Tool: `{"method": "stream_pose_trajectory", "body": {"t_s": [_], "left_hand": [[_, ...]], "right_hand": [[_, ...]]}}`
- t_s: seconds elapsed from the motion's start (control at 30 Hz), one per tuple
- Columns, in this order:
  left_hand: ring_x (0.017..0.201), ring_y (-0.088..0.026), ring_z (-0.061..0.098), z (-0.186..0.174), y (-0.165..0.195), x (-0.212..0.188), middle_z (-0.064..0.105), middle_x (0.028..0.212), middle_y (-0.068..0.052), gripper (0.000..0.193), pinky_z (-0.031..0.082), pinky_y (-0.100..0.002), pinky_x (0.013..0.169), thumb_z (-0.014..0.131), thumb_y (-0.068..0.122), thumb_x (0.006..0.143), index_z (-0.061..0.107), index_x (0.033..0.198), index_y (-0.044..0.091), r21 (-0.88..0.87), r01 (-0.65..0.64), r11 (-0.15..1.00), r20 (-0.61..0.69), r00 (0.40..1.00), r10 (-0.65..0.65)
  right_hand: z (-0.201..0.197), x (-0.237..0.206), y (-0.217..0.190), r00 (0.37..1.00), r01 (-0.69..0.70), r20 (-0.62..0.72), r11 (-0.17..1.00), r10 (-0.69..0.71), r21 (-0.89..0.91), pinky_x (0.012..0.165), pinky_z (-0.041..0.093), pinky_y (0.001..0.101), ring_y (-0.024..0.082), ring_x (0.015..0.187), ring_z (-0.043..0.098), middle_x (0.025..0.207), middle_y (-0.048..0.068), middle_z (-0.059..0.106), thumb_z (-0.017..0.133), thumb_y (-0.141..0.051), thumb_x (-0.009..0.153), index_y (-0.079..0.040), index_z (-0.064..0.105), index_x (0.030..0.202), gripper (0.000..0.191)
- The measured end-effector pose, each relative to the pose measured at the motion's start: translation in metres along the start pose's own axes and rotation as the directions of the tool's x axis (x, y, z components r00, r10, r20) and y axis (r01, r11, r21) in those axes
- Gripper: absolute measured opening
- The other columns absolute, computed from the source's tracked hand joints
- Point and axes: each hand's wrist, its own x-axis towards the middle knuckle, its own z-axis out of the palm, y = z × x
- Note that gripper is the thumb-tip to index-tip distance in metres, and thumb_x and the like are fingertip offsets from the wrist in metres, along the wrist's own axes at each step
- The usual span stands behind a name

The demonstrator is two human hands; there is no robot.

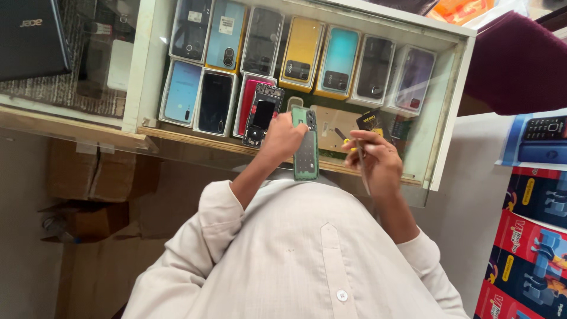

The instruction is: The person uses a screwdriver to remove screws from the back of a green smartphone. They then use a prying tool to separate the back cover from the phone's frame. The person continues to pry around the edges to loosen the cover.

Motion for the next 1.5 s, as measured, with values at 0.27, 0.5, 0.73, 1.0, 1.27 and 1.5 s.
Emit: {"method": "stream_pose_trajectory", "body": {"t_s": [0.27,0.5,0.73,1.0,1.27,1.5], "left_hand": [[0.074,-0.023,0.077,0.022,-0.038,-0.007,0.079,0.083,-0.014,0.027,0.059,-0.037,0.07,0.068,0.024,0.084,0.077,0.096,0.001,-0.098,0.129,0.987,0.037,0.991,-0.126],[0.075,-0.027,0.076,0.05,-0.058,-0.003,0.077,0.083,-0.016,0.028,0.058,-0.038,0.071,0.07,0.025,0.083,0.077,0.098,0.002,-0.038,0.097,0.995,-0.006,0.995,-0.098],[0.072,-0.031,0.076,0.062,-0.062,-0.004,0.075,0.078,-0.019,0.027,0.058,-0.041,0.069,0.067,0.024,0.085,0.074,0.09,-0.002,-0.008,0.123,0.992,-0.053,0.991,-0.123],[0.073,-0.028,0.077,0.061,-0.054,-0.012,0.077,0.08,-0.015,0.031,0.059,-0.04,0.068,0.077,0.031,0.082,0.078,0.093,0.003,0.036,0.06,0.998,-0.146,0.988,-0.054],[0.073,-0.029,0.076,0.066,-0.055,-0.01,0.077,0.08,-0.015,0.028,0.06,-0.041,0.068,0.078,0.031,0.082,0.078,0.093,0.004,0.097,0.072,0.993,-0.208,0.977,-0.051],[0.072,-0.031,0.076,0.071,-0.063,-0.007,0.076,0.078,-0.017,0.03,0.059,-0.041,0.068,0.079,0.031,0.08,0.078,0.088,0.001,0.117,0.054,0.992,-0.264,0.964,-0.021]], "right_hand": [[-0.014,-0.024,0.023,0.971,0.196,-0.031,0.858,-0.239,-0.474,0.068,0.054,0.028,0.024,0.088,0.075,0.128,0.02,0.071,0.06,-0.02,0.106,0.004,0.061,0.135,0.037],[-0.026,-0.019,0.061,0.967,0.249,0.071,0.849,-0.244,-0.466,0.086,0.057,0.0303,0.017,0.095,0.069,0.117,0.016,0.073,0.044,-0.037,0.114,0.005,0.065,0.133,0.051],[-0.039,-0.007,0.091,0.979,0.159,-0.037,0.869,-0.199,-0.469,0.086,0.057,0.0277,0.015,0.094,0.07,0.107,0.013,0.075,0.057,-0.019,0.109,0.006,0.065,0.126,0.032],[-0.026,-0.003,0.09,0.943,0.267,0.044,0.667,-0.331,-0.696,0.088,0.061,0.0274,0.015,0.096,0.076,0.106,0.013,0.078,0.072,0.002,0.096,0.005,0.072,0.111,0.016],[-0.012,-0.005,0.077,0.875,0.419,0.223,0.438,-0.431,-0.795,0.08,0.061,0.0279,0.017,0.09,0.077,0.106,0.015,0.078,0.077,0.001,0.093,0.003,0.071,0.103,0.011],[-0.014,0.008,0.082,0.859,0.446,0.276,0.365,-0.431,-0.817,0.073,0.061,0.0299,0.02,0.082,0.077,0.105,0.016,0.077,0.078,0.001,0.091,0.002,0.066,0.092,0.012]]}}
